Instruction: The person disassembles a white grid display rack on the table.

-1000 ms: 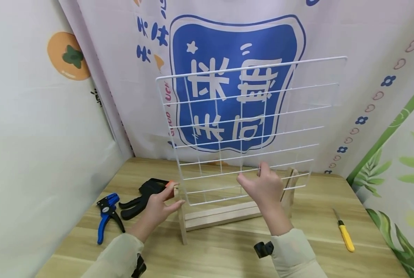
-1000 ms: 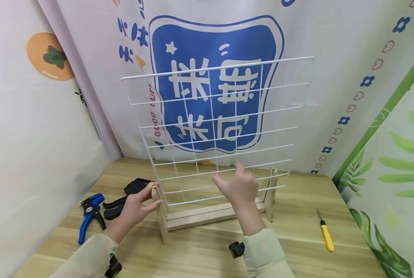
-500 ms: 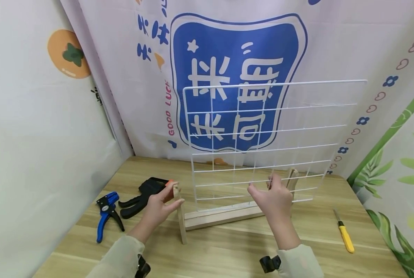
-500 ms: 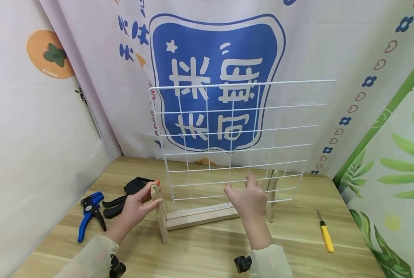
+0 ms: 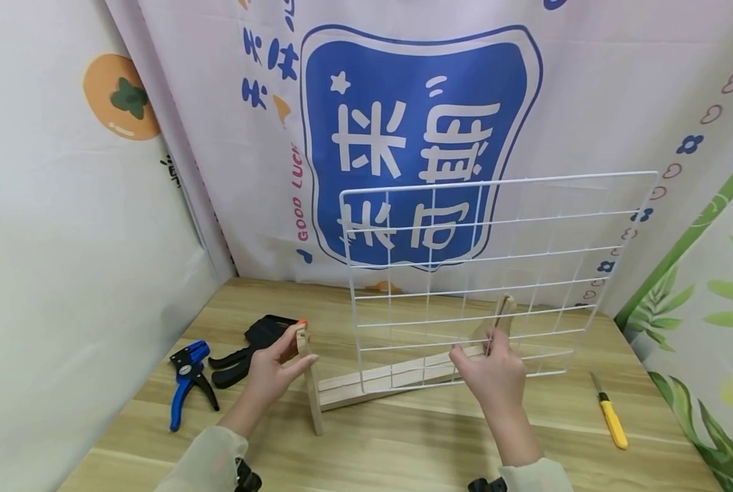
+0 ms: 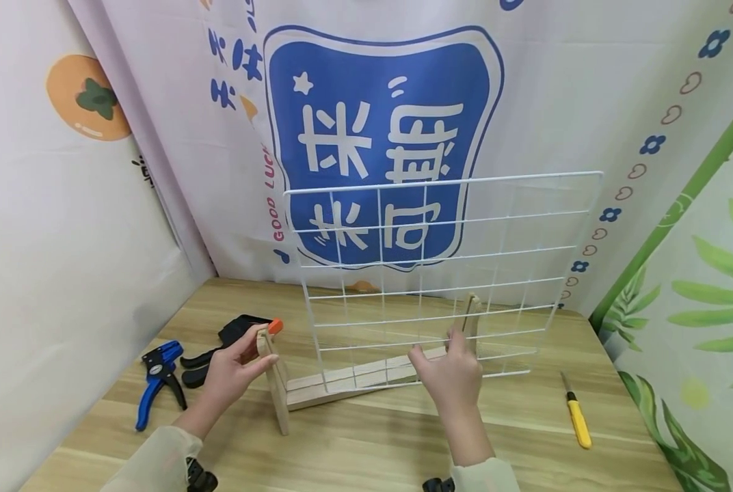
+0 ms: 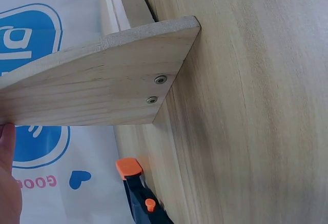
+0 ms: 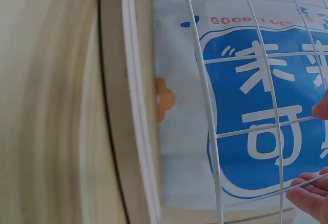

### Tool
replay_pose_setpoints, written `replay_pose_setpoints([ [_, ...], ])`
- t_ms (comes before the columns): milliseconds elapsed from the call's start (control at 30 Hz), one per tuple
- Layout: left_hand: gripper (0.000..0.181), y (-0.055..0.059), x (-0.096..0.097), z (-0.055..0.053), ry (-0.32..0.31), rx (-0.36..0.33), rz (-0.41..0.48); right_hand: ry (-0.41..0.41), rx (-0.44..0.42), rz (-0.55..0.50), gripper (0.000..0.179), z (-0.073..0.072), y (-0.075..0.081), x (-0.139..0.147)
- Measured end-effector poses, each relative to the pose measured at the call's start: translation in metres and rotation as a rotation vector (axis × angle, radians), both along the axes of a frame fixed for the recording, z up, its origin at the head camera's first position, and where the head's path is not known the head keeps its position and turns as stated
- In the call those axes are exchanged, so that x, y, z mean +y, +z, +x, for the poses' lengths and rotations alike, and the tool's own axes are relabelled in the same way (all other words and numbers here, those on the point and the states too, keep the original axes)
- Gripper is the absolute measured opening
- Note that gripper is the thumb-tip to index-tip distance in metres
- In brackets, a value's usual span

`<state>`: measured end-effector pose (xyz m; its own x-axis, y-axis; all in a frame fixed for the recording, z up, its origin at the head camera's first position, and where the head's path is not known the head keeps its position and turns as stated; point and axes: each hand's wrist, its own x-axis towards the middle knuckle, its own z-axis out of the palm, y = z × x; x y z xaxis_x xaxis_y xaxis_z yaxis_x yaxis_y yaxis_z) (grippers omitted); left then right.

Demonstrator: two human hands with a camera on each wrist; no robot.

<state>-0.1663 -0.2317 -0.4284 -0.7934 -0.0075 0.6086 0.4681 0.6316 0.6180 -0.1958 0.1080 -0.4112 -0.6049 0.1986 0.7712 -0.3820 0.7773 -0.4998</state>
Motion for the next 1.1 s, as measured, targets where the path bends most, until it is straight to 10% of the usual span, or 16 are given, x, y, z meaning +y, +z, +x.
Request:
replay_pose_setpoints([
  [1100,0.057,-0.001,-0.013,0.013,0.155,0.016,-0.025,-0.072,-0.298,-0.032,0.053,0.025,-0.035,0.028],
])
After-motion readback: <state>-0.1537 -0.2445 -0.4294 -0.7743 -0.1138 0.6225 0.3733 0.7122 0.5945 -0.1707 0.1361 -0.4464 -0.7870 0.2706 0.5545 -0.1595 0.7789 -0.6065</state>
